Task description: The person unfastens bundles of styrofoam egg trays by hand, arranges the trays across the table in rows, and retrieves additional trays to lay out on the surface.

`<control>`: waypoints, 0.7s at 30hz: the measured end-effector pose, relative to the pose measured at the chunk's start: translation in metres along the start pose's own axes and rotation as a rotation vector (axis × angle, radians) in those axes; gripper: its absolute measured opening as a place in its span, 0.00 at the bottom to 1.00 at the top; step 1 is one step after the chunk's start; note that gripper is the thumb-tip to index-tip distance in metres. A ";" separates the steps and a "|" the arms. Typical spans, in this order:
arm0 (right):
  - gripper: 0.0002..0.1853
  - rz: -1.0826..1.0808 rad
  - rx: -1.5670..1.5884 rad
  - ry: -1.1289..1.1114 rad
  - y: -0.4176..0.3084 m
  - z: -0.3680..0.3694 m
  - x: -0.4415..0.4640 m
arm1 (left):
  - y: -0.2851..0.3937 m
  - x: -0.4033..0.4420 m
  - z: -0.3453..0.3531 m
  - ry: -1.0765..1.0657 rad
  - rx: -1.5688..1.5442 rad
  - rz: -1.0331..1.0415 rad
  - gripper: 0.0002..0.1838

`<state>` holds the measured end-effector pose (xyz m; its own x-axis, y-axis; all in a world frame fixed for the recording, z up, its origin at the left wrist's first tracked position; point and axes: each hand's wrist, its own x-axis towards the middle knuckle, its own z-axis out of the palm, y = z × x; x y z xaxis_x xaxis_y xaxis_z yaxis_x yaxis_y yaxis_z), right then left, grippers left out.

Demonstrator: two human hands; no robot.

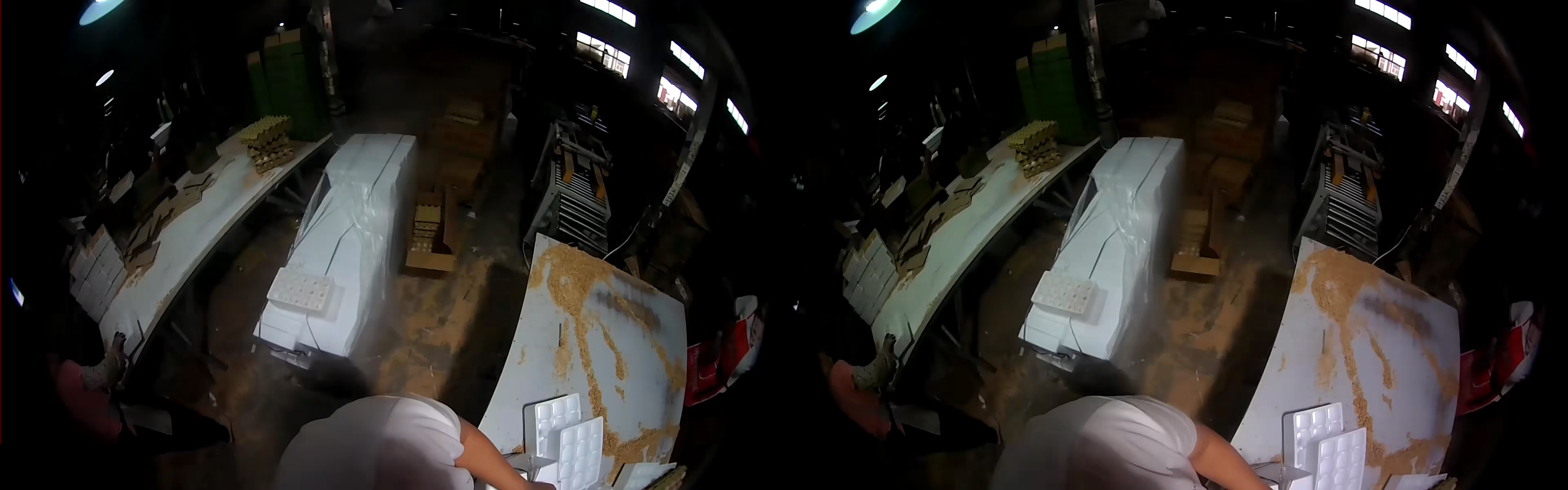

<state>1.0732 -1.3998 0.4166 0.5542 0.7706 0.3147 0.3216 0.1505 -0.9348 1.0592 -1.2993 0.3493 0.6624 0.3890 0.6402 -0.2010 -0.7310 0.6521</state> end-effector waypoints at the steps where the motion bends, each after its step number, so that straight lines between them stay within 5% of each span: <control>1: 0.15 0.001 0.014 -0.164 0.009 0.027 -0.006 | 0.002 -0.001 -0.003 -0.007 0.005 0.027 0.15; 7: 0.15 -0.186 0.118 -1.106 -0.007 0.150 -0.096 | 0.021 -0.019 -0.030 0.005 0.088 0.014 0.18; 10: 0.16 -0.363 0.174 -1.390 -0.023 0.173 -0.134 | 0.026 -0.019 -0.037 0.004 0.104 0.014 0.23; 14: 0.18 -0.507 0.166 -1.471 -0.024 0.158 -0.117 | 0.024 -0.018 -0.048 -0.012 0.088 0.009 0.29; 21: 0.22 -0.513 0.025 -1.171 -0.008 0.068 -0.055 | 0.041 -0.010 -0.004 -0.247 -0.145 0.057 0.43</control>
<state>0.9878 -1.4013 0.3956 -0.6373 0.7018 0.3185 0.2752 0.5933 -0.7565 1.0412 -1.3307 0.3715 0.7995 0.1884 0.5704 -0.3317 -0.6532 0.6806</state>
